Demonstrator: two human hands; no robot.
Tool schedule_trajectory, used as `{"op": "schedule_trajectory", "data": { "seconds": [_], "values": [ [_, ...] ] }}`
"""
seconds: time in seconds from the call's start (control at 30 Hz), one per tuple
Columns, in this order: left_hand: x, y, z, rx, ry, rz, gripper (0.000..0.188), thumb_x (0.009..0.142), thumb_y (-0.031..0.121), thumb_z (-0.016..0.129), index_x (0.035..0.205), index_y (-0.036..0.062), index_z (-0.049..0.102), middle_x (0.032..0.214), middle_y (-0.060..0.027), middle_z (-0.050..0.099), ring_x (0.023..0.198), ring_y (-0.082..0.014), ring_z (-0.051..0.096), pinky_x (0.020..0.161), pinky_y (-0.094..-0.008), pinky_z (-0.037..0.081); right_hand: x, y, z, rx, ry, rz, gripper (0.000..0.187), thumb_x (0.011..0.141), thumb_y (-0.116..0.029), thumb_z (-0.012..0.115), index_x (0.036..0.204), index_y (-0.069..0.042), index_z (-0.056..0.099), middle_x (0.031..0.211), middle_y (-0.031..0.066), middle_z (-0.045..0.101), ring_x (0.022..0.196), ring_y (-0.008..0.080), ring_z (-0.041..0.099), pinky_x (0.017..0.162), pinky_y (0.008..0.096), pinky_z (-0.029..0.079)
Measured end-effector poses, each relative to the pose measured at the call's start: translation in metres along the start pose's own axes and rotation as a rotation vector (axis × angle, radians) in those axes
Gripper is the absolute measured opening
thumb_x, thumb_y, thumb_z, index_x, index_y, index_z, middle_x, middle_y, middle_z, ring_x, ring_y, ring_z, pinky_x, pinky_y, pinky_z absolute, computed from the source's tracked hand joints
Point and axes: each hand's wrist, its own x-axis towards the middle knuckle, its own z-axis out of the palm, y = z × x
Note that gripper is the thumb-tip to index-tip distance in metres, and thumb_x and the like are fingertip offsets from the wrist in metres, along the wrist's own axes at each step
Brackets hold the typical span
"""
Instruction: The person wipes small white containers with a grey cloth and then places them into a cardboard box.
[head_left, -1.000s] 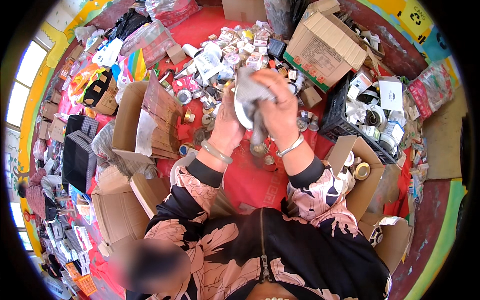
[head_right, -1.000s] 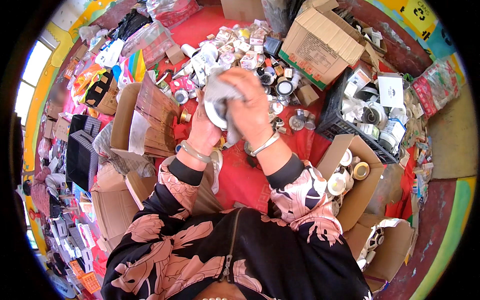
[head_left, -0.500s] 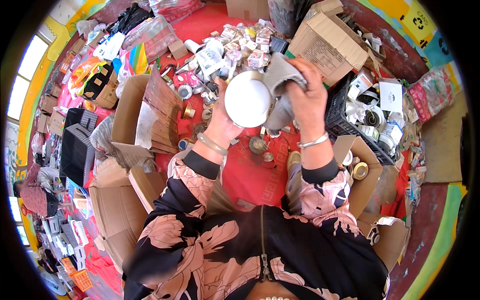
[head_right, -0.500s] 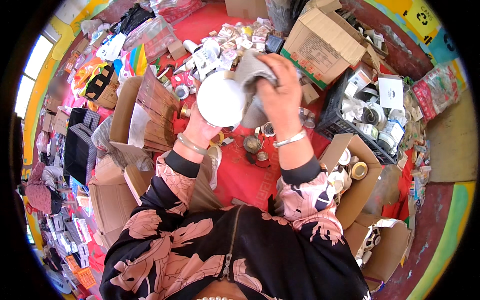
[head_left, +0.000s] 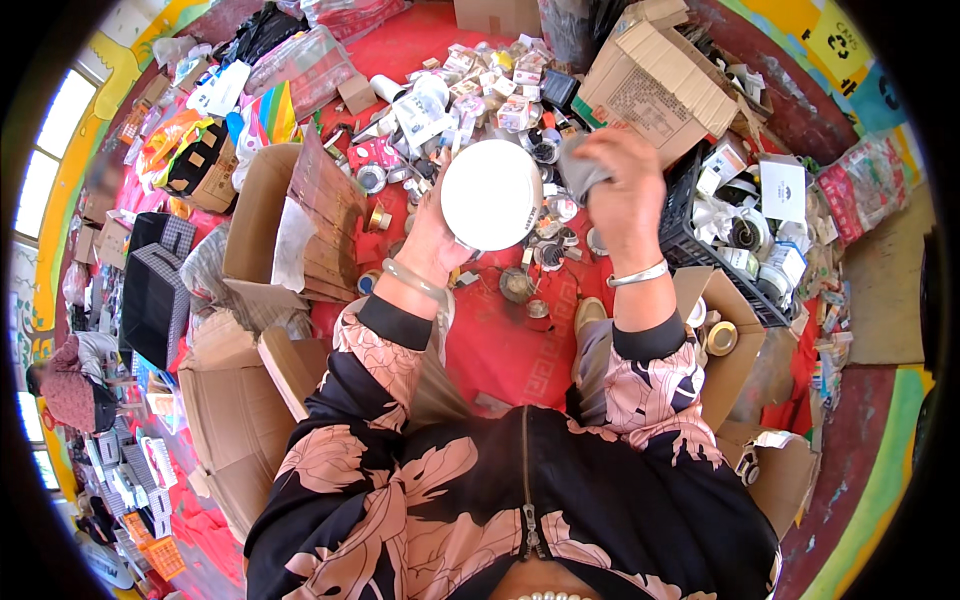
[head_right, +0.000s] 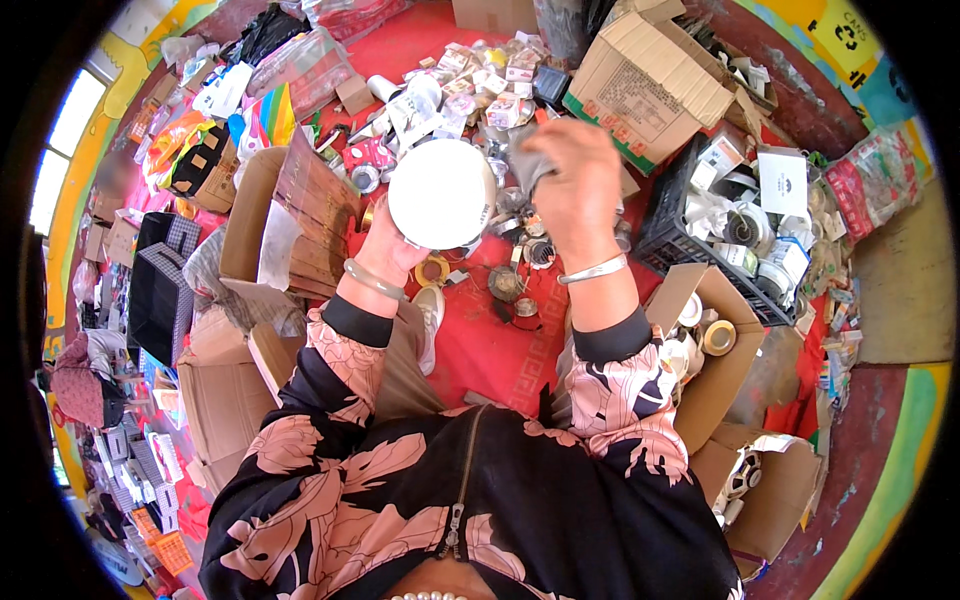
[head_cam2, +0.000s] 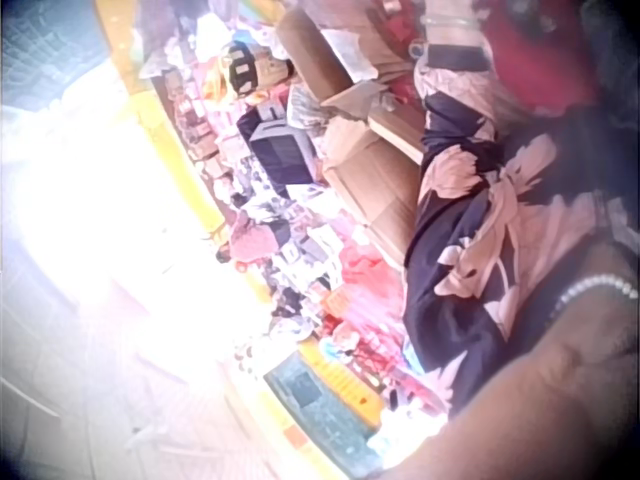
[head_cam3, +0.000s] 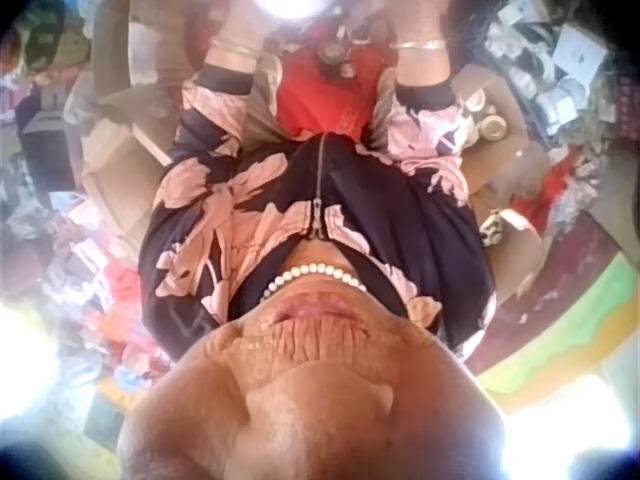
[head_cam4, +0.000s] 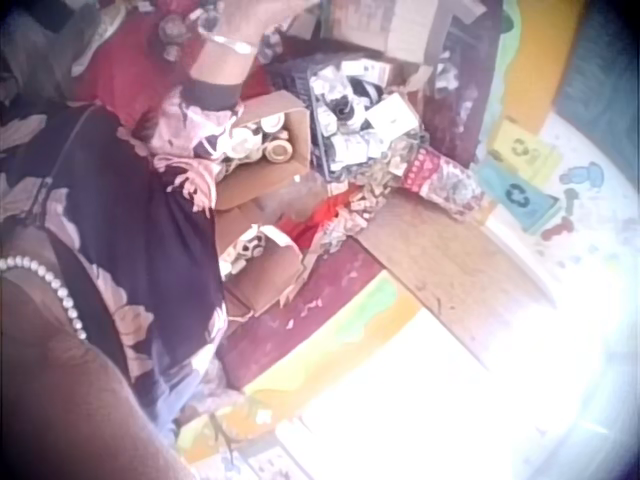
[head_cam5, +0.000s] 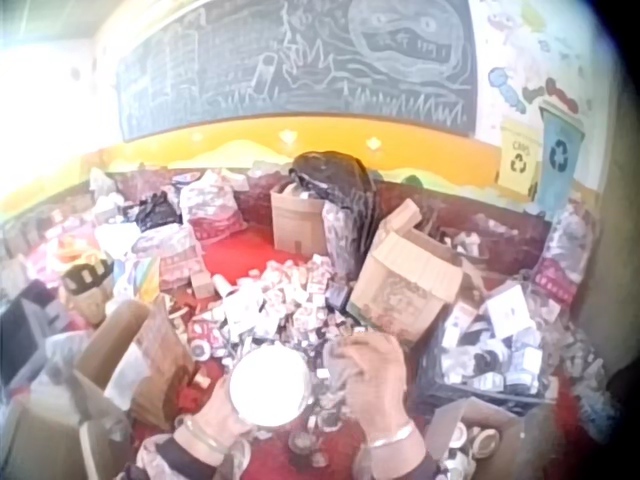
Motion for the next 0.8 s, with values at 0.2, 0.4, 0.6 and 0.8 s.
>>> {"op": "schedule_trajectory", "data": {
  "seconds": [0.2,0.4,0.6,0.8],
  "values": [
    [0.008,-0.017,0.003,0.215,0.145,0.092,0.052,0.097,0.046,0.036,0.126,0.0044,0.047,0.12,-0.0133,0.056,0.109,-0.0261,0.057,0.092,-0.0453,0.048,-0.017,-0.058,0.032,0.205,-0.085,0.042,0.047,0.058,0.011,0.055,0.1,-0.008,0.065,0.102,0.0093,0.061,0.099,0.0309,0.055,0.09,0.0386,0.044],
    [-0.002,-0.006,0.008,0.192,0.108,0.144,0.048,0.097,0.043,0.038,0.123,0.0032,0.049,0.115,-0.0135,0.058,0.101,-0.025,0.06,0.087,-0.0393,0.052,-0.024,-0.049,0.04,0.351,-0.123,-0.092,0.045,0.056,0.013,0.055,0.093,-0.01,0.068,0.101,0.0074,0.061,0.092,0.0304,0.056,0.085,0.0373,0.047],
    [0.01,-0.006,-0.022,0.029,-0.129,-0.01,0.043,0.094,0.039,0.048,0.12,0.0052,0.051,0.112,-0.0104,0.059,0.098,-0.0221,0.061,0.084,-0.0383,0.052,-0.027,-0.077,0.034,0.329,-0.162,-0.06,0.048,0.053,0.012,0.058,0.095,-0.011,0.068,0.102,0.0065,0.059,0.096,0.0276,0.056,0.085,0.0337,0.047],
    [0.007,-0.015,0.0,0.197,-0.007,0.144,0.039,0.097,0.03,0.04,0.123,0.003,0.048,0.112,-0.0128,0.059,0.1,-0.0238,0.061,0.085,-0.0376,0.052,-0.024,-0.041,0.04,0.146,0.012,0.162,0.042,0.059,0.011,0.056,0.094,-0.007,0.07,0.102,0.0092,0.06,0.094,0.0271,0.058,0.084,0.0329,0.047]
  ]
}}
